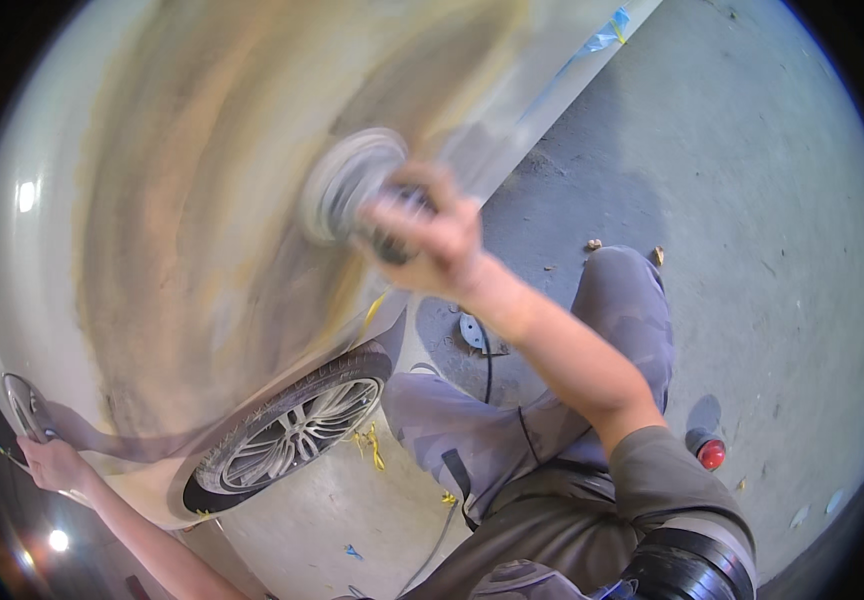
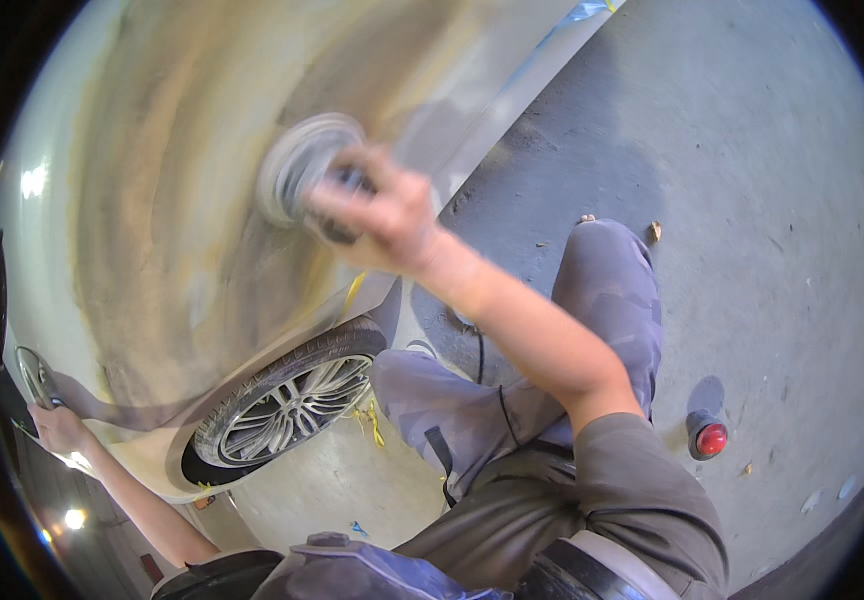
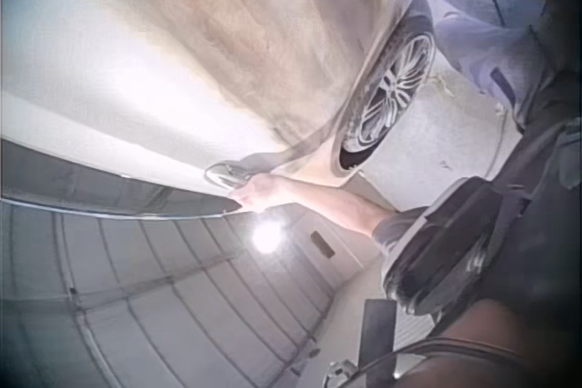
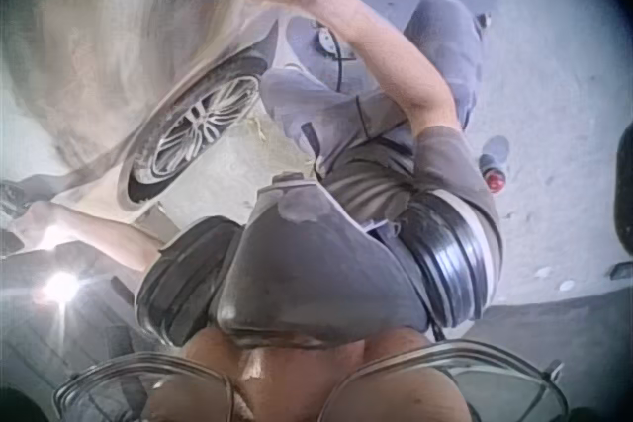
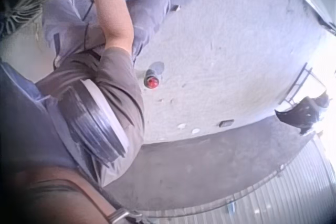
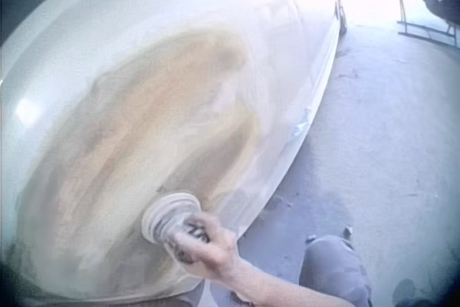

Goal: The person sands the rear quarter panel of a white car using a pneumatic orbital sander. They repeatedly change sanding discs and continue sanding the same area to smooth the surface.

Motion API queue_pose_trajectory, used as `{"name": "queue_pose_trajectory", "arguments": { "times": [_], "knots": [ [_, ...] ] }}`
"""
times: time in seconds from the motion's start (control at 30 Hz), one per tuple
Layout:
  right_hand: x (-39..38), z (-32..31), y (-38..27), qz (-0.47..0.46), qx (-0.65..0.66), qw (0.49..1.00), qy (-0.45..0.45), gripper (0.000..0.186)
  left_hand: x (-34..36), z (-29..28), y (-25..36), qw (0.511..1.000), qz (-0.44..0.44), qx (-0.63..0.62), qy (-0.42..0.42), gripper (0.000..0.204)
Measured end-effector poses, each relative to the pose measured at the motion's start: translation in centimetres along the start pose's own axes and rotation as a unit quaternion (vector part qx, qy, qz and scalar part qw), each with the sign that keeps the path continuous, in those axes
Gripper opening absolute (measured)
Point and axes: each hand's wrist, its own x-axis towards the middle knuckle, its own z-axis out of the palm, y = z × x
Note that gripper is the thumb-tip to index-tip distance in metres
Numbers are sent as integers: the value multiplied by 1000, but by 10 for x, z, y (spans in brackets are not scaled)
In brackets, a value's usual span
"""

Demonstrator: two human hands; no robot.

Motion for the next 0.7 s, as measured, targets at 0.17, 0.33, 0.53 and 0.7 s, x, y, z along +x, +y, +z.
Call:
{"name": "queue_pose_trajectory", "arguments": {
  "times": [0.17,0.33,0.53,0.7],
  "knots": [
    [66,-45,92,225,-17,966,128,51,5,9,-9,997,38,44,50,31],
    [61,-32,65,136,-55,983,108,51,5,9,-9,998,6,56,0,34],
    [-42,43,-74,40,-4,999,-19,42,17,25,-29,998,33,-45,32,37],
    [-87,61,-132,-83,25,986,-145,41,22,25,-35,985,131,104,45,36]
  ]
}}
